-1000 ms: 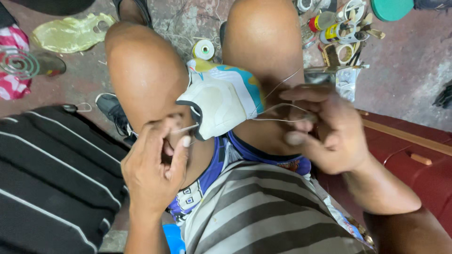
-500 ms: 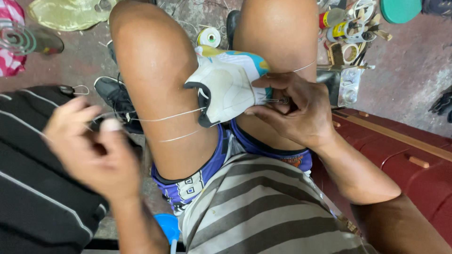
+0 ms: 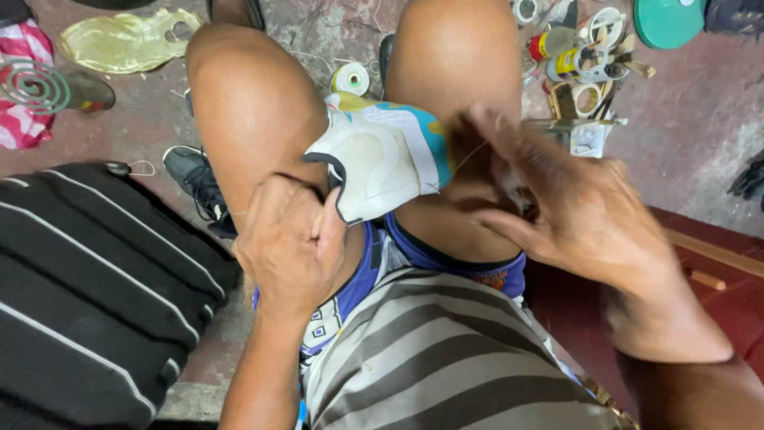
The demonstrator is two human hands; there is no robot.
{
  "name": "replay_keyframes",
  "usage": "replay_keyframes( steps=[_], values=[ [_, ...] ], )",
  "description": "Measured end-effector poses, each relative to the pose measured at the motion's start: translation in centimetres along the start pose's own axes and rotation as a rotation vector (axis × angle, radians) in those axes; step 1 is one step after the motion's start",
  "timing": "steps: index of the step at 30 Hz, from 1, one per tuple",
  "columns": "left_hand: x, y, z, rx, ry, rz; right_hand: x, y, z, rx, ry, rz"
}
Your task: The person sits on the floor and sews a white sneaker using a needle and white thread. They repeatedly push the needle through the shoe's upper and pull the thread tight to secure the material.
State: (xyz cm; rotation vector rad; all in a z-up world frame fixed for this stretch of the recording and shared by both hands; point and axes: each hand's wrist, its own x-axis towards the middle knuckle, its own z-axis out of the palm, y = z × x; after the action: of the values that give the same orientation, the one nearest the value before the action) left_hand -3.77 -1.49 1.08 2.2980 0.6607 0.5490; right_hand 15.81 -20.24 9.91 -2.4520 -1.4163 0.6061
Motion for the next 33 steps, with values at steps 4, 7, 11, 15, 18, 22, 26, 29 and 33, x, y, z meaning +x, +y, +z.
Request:
replay_keyframes(
  steps=[4,7,11,15,18,22,26,29,33],
  values=[
    [-0.3,0.0,0.0,-0.288,0.136,-0.049,1.4,0.1,3.2,0.069,0.228,-0.153],
    [-0.1,0.0,-0.3,-0.418,0.158,-0.081,1.4,0.4,2.8,0.142,0.073,0.081],
    [0.4,0.6,-0.6,-0.431,-0.039,-0.167,0.5,0.1,1.5,0.334,0.232,-0.101],
    [1.3,1.2,-1.1,-0.227,-0.174,-0.052,2.6,-1.6,3.5,0.802,0.211,-0.351],
    [1.9,0.7,-1.3,-0.107,-0.227,0.070,3.8,-2.7,5.2,0.628,0.157,-0.317],
    [1.3,-0.3,-1.2,-0.087,-0.273,0.015,4.5,-2.6,6.9,0.314,0.284,-0.336],
    [1.5,-0.1,-2.1,-0.109,-0.260,-0.006,4.7,-2.6,7.9,0.313,0.340,-0.288],
    [1.1,-0.6,-4.2,-0.408,-0.325,-0.226,4.5,-2.6,7.9,0.384,0.351,-0.310],
    [0.3,-0.9,-6.3,-0.554,0.026,-0.609,3.8,-2.2,7.5,0.524,0.327,-0.275]
  ],
)
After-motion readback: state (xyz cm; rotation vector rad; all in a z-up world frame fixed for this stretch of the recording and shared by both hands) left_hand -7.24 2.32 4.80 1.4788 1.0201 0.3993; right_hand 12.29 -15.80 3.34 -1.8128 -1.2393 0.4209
